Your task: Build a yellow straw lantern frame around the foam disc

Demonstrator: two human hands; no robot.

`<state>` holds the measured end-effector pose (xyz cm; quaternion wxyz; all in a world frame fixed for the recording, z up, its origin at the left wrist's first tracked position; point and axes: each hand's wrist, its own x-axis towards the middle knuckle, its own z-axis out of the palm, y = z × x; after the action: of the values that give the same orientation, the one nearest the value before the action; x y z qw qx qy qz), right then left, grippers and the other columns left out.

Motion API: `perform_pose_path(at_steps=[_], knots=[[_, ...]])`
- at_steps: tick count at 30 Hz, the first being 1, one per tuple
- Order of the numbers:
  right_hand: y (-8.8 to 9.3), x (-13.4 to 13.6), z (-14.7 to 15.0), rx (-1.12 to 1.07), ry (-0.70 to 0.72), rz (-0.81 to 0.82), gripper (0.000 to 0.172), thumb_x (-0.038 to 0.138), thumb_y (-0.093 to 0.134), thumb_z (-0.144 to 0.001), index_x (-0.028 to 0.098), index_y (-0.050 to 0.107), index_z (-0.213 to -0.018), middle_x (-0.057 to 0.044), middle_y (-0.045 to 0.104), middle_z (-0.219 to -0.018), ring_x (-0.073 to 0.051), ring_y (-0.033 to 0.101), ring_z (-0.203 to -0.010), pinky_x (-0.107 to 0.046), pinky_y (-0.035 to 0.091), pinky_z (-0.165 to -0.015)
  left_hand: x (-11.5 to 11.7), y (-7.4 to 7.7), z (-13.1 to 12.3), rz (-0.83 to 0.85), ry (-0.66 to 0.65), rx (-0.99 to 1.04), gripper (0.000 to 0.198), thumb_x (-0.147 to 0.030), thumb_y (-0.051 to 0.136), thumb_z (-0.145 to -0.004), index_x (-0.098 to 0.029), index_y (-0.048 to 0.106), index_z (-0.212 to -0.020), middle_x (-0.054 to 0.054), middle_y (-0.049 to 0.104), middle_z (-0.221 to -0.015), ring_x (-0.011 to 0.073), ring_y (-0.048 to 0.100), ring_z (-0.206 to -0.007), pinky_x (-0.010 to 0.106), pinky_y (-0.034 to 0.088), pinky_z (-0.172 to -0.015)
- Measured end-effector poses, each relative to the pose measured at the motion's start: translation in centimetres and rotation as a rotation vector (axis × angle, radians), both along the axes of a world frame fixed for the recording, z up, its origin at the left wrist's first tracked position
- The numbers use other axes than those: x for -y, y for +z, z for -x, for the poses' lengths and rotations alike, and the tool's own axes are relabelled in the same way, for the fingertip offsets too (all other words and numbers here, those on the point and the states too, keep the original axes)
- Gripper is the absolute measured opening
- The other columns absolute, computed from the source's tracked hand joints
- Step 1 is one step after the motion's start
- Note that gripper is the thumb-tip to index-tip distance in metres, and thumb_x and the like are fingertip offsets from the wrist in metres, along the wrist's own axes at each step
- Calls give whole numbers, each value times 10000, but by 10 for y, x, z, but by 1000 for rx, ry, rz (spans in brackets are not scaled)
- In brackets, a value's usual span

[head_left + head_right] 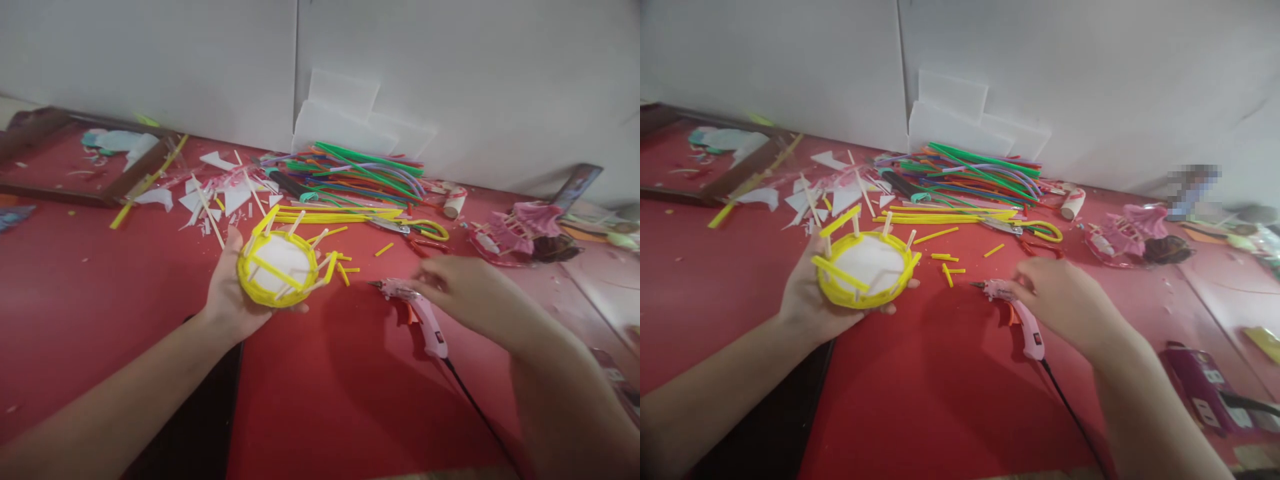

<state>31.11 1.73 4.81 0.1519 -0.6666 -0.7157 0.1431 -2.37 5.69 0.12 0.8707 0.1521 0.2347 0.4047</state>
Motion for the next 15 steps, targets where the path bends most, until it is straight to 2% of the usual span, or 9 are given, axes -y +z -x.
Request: perform_pose_path(at_steps=[2,4,7,11,15], knots=[[8,-25,26,131,148,-28,186,304,612,-935,236,745,-824,-47,762,-821,-197,642,-725,-304,388,-646,0,-3,1,-14,-2,7,805,-710,158,-1018,-120,686,-1169,170,816,-1015,431,787,-948,536,663,-606],[10,-52,50,177,257,-33,174,250,599,-952,214,761,-902,-69,782,-911,-217,677,-836,-312,426,-719,0,-4,2,-21,-1,2,844,-717,123,-1015,-119,695,-1178,174,814,-1037,428,786,-956,538,664,-608],[2,-83,77,182,418,96,164,156,623,-930,174,778,-981,-89,789,-963,-219,693,-897,-310,444,-779,0,-5,3,-45,-9,13,840,-682,102,-1032,-105,687,-1205,188,806,-1062,433,777,-993,530,667,-622],[-12,-97,94,157,549,188,132,100,684,-879,171,777,-941,-72,791,-993,-188,688,-909,-270,442,-784,0,-3,2,-44,-34,59,775,-680,181,-1038,-102,660,-1230,190,802,-1074,443,770,-1014,535,666,-647],[-14,-97,95,125,537,193,128,99,617,-921,158,731,-922,-73,773,-967,-173,657,-859,-263,422,-750,-1,-3,0,-1,-76,53,704,-620,286,-1049,-61,558,-1381,208,799,-1077,450,761,-1035,519,664,-652]])
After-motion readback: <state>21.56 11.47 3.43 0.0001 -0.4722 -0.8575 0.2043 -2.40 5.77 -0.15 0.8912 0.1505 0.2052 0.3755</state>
